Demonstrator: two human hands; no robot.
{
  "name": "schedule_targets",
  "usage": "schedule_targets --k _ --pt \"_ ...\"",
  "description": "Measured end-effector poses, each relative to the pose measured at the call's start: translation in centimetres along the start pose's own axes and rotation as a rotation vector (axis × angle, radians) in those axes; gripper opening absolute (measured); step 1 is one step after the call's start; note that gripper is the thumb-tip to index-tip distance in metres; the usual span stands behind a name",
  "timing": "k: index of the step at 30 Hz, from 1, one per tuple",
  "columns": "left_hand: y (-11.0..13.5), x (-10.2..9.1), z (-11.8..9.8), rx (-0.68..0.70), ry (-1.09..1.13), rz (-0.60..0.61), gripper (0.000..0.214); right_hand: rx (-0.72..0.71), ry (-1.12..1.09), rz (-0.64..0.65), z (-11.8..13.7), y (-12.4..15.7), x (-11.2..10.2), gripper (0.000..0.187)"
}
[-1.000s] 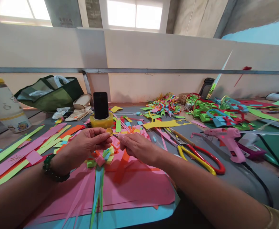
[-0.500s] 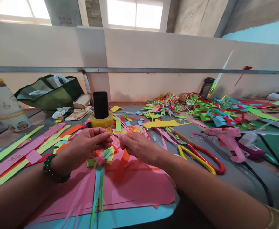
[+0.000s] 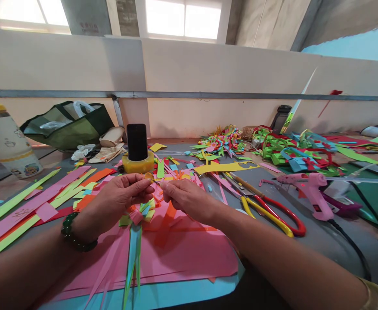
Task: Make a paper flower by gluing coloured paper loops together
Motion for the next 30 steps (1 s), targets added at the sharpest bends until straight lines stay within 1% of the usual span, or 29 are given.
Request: schedule_targets --k 8,14,20,25,30 --pt "0.11 -0.05 0.03 0.004 -0.009 0.001 0.026 -0.005 0.009 -0.004 0.02 0.01 0.07 0.045" --pt "0.15 0.01 0.0 0.003 -0.006 0.006 0.025 0.025 0.059 -0.013 -0.16 0.04 -0.06 0.046" --pt "0.17 0.09 0.01 0.007 -0.013 0.006 0.025 0.022 0.083 -0.018 -0.05 0.02 -0.17 0.046" --pt "0.15 0.03 -0.03 0.016 -0.028 0.018 0.025 0.034 0.058 -0.01 -0.29 -0.07 -0.14 0.046" --pt "0.15 0.18 -0.2 0.006 -0.039 -0.009 0.027 0.044 0.02 0.003 -0.35 -0.14 -0.14 0.045"
Point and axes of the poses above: each hand's wrist, its own y-axis away from the middle knuckle, its own x-axis out of the palm, z = x × y, the point moved 3 cm from there along -y, towards the middle knuckle, and after that the axes turned 14 degrees about y, right-handed, at the moved point
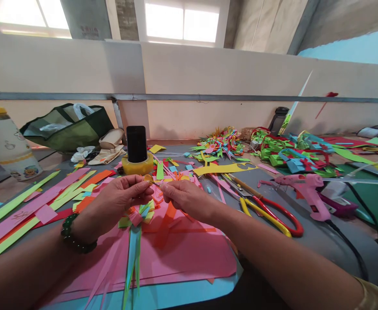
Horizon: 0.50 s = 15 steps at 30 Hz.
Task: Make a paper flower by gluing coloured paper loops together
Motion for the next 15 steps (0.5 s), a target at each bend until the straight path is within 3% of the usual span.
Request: schedule_targets --k 15 --pt "-0.34 -0.36 -0.13 0.024 0.001 0.035 0.027 -0.03 -0.118 0.058 0.05 -0.05 0.11 0.045"
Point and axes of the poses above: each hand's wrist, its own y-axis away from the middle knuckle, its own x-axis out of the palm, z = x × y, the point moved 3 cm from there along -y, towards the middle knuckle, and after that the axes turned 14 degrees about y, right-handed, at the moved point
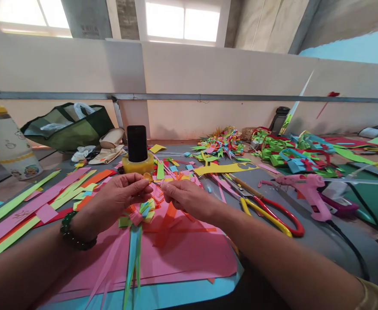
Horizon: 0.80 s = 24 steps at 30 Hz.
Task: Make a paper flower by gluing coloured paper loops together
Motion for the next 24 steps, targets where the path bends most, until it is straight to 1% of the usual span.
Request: schedule_targets --k 7,15,18,21,22,24 --pt "0.0 -0.1 0.0 0.001 -0.008 0.014 0.026 0.0 -0.007 0.008 0.1 0.0 0.0 0.046" --pt "0.0 -0.1 0.1 -0.004 0.017 0.015 0.027 0.018 0.06 -0.018 0.0 0.1 0.1 0.048" --pt "-0.1 -0.2 0.1 0.004 0.013 0.013 0.026 0.005 0.083 0.005 0.0 0.2 -0.2 0.047" --pt "-0.1 -0.3 -0.1 0.022 0.014 0.014 0.026 0.013 0.057 0.036 0.1 0.3 -1.0 0.046" --pt "-0.1 -0.2 -0.2 0.023 0.013 0.024 0.026 0.02 0.043 0.022 0.2 0.3 -1.4 0.046" --pt "0.1 0.1 -0.4 0.011 -0.024 0.058 0.026 0.019 0.039 -0.053 0.3 0.3 -1.9 0.044"
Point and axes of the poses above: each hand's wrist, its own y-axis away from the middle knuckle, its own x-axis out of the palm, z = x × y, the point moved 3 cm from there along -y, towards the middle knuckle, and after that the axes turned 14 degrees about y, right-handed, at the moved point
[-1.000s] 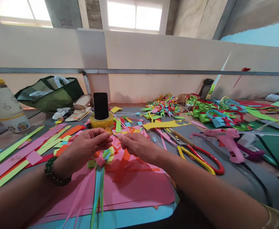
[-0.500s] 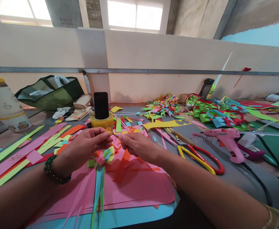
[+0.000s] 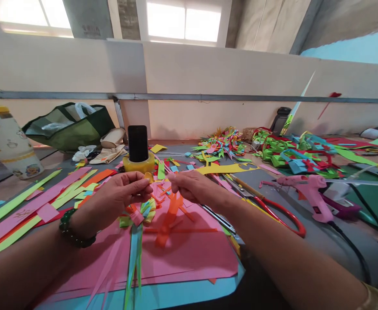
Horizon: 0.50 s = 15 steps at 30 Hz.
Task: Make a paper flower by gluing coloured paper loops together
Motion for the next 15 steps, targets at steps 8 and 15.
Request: schedule_targets --k 8,15 --pt "0.8 1.0 0.7 -0.144 -0.248 0.216 0.028 -0.135 -0.008 -0.135 0.9 -0.3 1.8 0.028" --pt "0.6 0.4 1.3 -0.132 -0.116 0.151 0.022 -0.068 -0.087 -0.202 0.4 -0.5 1.8 0.038"
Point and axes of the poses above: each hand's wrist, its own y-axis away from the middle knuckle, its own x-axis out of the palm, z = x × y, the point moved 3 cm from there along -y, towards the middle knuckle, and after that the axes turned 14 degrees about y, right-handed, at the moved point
